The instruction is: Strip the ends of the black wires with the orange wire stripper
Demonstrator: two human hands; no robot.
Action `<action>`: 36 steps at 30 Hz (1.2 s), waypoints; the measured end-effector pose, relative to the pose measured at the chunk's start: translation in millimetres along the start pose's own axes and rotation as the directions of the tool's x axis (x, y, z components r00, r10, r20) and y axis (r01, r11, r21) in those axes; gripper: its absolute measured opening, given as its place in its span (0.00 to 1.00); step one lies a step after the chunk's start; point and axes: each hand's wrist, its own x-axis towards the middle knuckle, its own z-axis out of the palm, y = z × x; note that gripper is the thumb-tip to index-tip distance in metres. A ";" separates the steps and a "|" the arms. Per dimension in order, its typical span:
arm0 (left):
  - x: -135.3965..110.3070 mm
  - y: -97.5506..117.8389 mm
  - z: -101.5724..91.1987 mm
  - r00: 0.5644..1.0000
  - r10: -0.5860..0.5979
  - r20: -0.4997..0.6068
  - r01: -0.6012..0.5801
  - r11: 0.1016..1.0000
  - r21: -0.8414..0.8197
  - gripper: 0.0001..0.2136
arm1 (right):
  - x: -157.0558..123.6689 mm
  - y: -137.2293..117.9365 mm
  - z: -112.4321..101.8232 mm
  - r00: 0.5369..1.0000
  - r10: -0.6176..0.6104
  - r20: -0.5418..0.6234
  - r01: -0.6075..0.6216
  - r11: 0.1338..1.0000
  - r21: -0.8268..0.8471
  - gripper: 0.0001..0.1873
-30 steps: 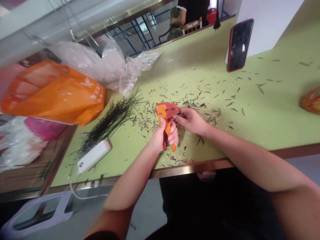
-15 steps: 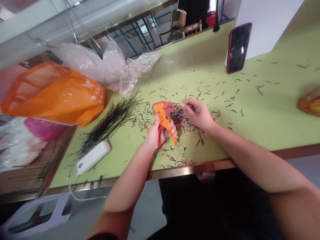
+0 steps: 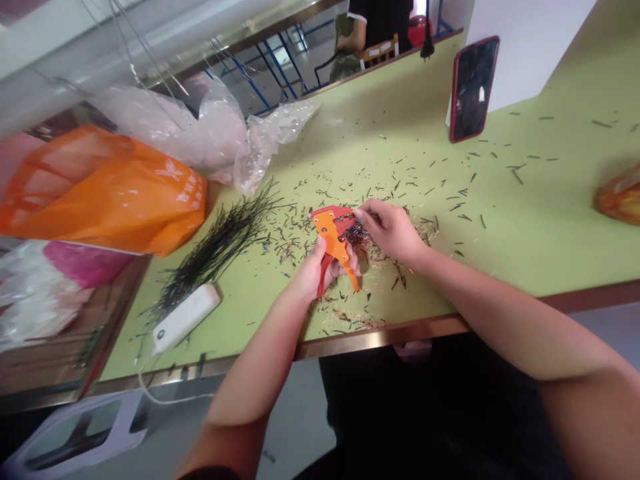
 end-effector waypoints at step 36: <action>5.8 -5.5 20.0 0.989 -0.032 -0.141 0.031 0.999 -0.008 0.35 | -4.3 -9.0 5.2 0.999 0.009 0.051 -0.012 0.998 0.063 0.09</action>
